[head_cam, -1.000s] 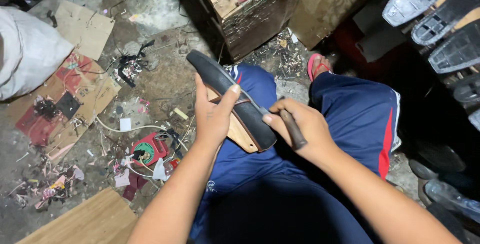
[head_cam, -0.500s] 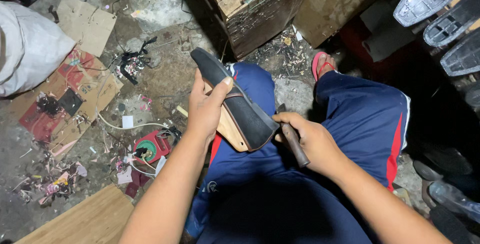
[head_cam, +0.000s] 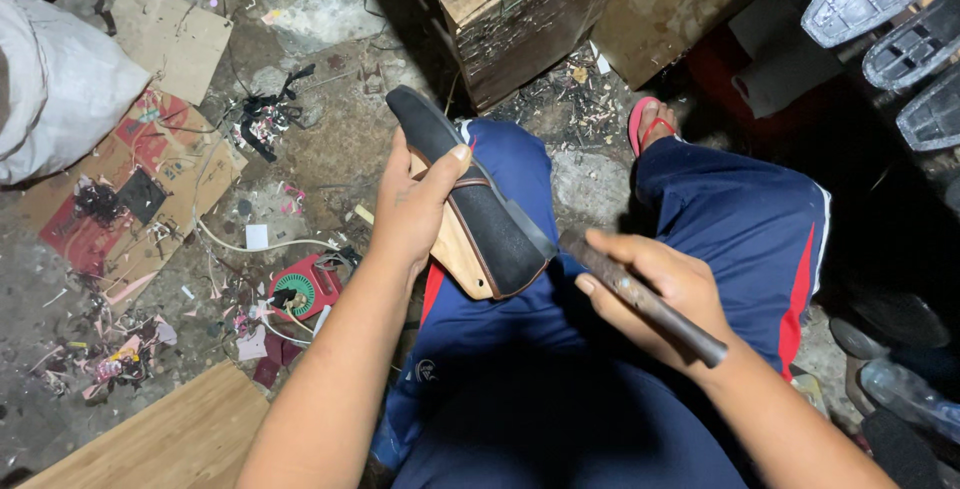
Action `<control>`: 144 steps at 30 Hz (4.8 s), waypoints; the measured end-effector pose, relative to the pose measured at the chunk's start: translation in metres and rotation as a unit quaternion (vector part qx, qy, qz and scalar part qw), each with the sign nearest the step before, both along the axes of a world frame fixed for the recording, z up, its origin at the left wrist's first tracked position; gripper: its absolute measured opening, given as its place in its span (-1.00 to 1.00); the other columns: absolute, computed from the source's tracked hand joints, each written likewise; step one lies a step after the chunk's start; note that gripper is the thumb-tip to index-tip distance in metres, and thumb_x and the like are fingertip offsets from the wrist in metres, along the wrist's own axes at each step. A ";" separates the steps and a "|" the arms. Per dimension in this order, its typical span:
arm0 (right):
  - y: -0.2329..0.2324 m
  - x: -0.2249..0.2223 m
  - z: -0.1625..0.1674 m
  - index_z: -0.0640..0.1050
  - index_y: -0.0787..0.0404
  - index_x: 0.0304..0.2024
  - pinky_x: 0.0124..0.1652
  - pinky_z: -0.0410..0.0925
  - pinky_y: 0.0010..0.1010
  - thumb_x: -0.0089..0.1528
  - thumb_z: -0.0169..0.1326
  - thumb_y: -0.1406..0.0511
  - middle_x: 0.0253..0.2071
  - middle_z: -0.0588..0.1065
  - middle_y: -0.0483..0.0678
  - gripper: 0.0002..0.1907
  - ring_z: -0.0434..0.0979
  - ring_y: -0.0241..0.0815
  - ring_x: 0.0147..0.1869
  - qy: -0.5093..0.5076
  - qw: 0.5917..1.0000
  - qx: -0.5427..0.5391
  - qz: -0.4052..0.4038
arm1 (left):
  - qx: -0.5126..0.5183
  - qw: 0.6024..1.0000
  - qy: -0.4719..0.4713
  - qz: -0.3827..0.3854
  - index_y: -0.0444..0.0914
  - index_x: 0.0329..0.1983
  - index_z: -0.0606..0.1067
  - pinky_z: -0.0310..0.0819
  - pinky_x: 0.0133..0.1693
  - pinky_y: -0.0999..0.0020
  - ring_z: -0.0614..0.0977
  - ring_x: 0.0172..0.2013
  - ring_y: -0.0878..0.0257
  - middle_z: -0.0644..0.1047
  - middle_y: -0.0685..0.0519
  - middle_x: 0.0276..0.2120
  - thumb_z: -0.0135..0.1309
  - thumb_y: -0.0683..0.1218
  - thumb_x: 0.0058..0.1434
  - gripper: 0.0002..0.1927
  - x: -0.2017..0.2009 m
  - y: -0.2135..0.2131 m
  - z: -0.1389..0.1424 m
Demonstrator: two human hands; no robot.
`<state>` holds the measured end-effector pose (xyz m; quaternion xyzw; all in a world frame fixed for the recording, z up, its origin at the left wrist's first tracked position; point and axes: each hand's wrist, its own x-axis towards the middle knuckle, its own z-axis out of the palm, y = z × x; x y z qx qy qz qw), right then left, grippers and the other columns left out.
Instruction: The person sits on the floor holding a shoe on their lap and uses a flat blade tool to scrape and trim the edge of the rubber sole, rotating the shoe to work around the perimeter. They turn the shoe over to trim the other side and press the sole with their hands to check the edge.
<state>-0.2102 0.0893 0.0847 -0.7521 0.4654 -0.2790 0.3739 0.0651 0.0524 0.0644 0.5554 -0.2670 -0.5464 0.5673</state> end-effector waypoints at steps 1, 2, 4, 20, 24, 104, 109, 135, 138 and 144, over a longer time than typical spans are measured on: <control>0.001 -0.001 0.001 0.60 0.14 0.06 -0.28 0.43 -0.51 0.10 0.35 0.28 -0.37 0.58 -0.10 -0.54 0.59 -0.28 -0.36 0.018 0.999 -0.044 0.017 | 0.007 1.000 0.001 0.000 -0.23 0.40 0.20 0.60 -0.12 0.34 0.64 -0.17 0.28 0.55 0.03 -0.08 0.14 -0.18 0.23 -0.33 0.000 -0.001 0.001; 0.003 -0.002 0.001 0.59 0.16 0.07 -0.24 0.44 -0.51 0.11 0.35 0.27 -0.33 0.60 -0.10 -0.53 0.61 -0.30 -0.32 0.010 1.000 -0.029 0.003 | 0.014 1.000 0.002 0.001 -0.22 0.40 0.18 0.61 -0.12 0.34 0.64 -0.17 0.28 0.56 0.03 -0.08 0.14 -0.18 0.22 -0.31 0.000 -0.002 0.001; 0.004 0.001 0.001 0.57 0.19 0.09 -0.17 0.45 -0.53 0.12 0.33 0.27 -0.23 0.63 -0.09 -0.52 0.66 -0.34 -0.23 -0.006 1.000 0.002 -0.027 | 0.016 1.000 0.012 0.007 -0.20 0.37 0.20 0.61 -0.13 0.33 0.65 -0.18 0.27 0.56 0.02 -0.09 0.14 -0.18 0.22 -0.34 0.000 -0.003 0.000; -0.023 0.033 -0.013 0.48 0.33 0.22 0.06 0.44 -0.48 0.22 0.22 0.36 0.03 0.61 -0.01 -0.50 0.58 -0.33 0.04 -0.242 0.946 0.214 -0.005 | 0.120 0.976 0.180 0.037 -0.24 -0.07 0.47 0.61 -0.15 0.16 0.64 -0.25 0.16 0.57 -0.01 -0.24 0.10 0.10 0.27 -0.65 0.005 0.008 -0.033; -0.024 0.034 -0.019 0.47 0.32 0.23 0.05 0.46 -0.47 0.23 0.21 0.37 0.02 0.62 -0.02 -0.49 0.60 -0.33 0.01 -0.265 0.936 0.230 -0.010 | 0.129 0.974 0.180 0.039 -0.23 -0.10 0.48 0.61 -0.16 0.16 0.65 -0.27 0.15 0.59 -0.02 -0.27 0.09 0.11 0.25 -0.66 0.007 0.008 -0.034; 0.003 0.009 0.108 0.47 0.29 0.11 -0.29 0.42 -0.54 0.20 0.25 0.29 -0.34 0.57 -0.10 -0.54 0.53 -0.38 -0.32 -0.077 0.982 0.053 -0.166 | -0.283 0.806 -0.472 -0.216 -0.31 0.25 0.41 0.33 0.29 -0.14 0.52 0.25 -0.19 0.49 -0.18 0.22 0.38 0.02 0.06 -0.28 -0.080 0.084 0.138; 0.002 0.004 0.138 0.39 0.37 0.30 -0.24 0.42 -0.56 0.21 0.22 0.36 -0.26 0.54 -0.06 -0.38 0.52 -0.38 -0.24 -0.272 0.946 0.091 -0.151 | -0.292 0.819 -0.452 -0.201 -0.23 0.24 0.46 0.41 0.32 0.02 0.56 0.27 -0.12 0.52 -0.12 0.23 0.38 0.01 0.08 -0.34 -0.061 0.070 0.151; 0.025 -0.002 0.089 0.45 0.40 0.23 0.15 0.43 -0.31 0.16 0.18 0.41 0.18 0.54 0.20 -0.44 0.61 -0.03 0.19 -0.174 0.984 -0.008 -0.036 | -0.241 0.824 -0.464 -0.217 -0.08 0.27 0.49 0.59 0.00 0.15 0.65 0.01 -0.10 0.48 -0.17 0.14 0.32 0.01 0.16 -0.42 -0.055 0.063 0.164; 0.027 -0.004 0.083 0.43 0.39 0.25 0.23 0.40 -0.28 0.20 0.13 0.39 0.26 0.50 0.23 -0.46 0.57 0.00 0.29 -0.213 0.977 0.009 -0.022 | -0.223 0.841 -0.444 -0.214 -0.07 0.26 0.49 0.61 -0.05 0.20 0.68 -0.02 -0.05 0.49 -0.13 0.14 0.32 0.01 0.15 -0.42 -0.051 0.062 0.165; 0.029 -0.001 0.081 0.40 0.38 0.26 0.35 0.36 -0.24 0.26 0.14 0.40 0.34 0.43 0.28 -0.49 0.49 0.05 0.44 -0.253 0.966 -0.034 0.024 | -0.212 0.844 -0.445 -0.210 -0.08 0.26 0.49 0.62 -0.04 0.21 0.68 -0.02 -0.04 0.48 -0.14 0.15 0.31 0.00 0.15 -0.42 -0.048 0.059 0.164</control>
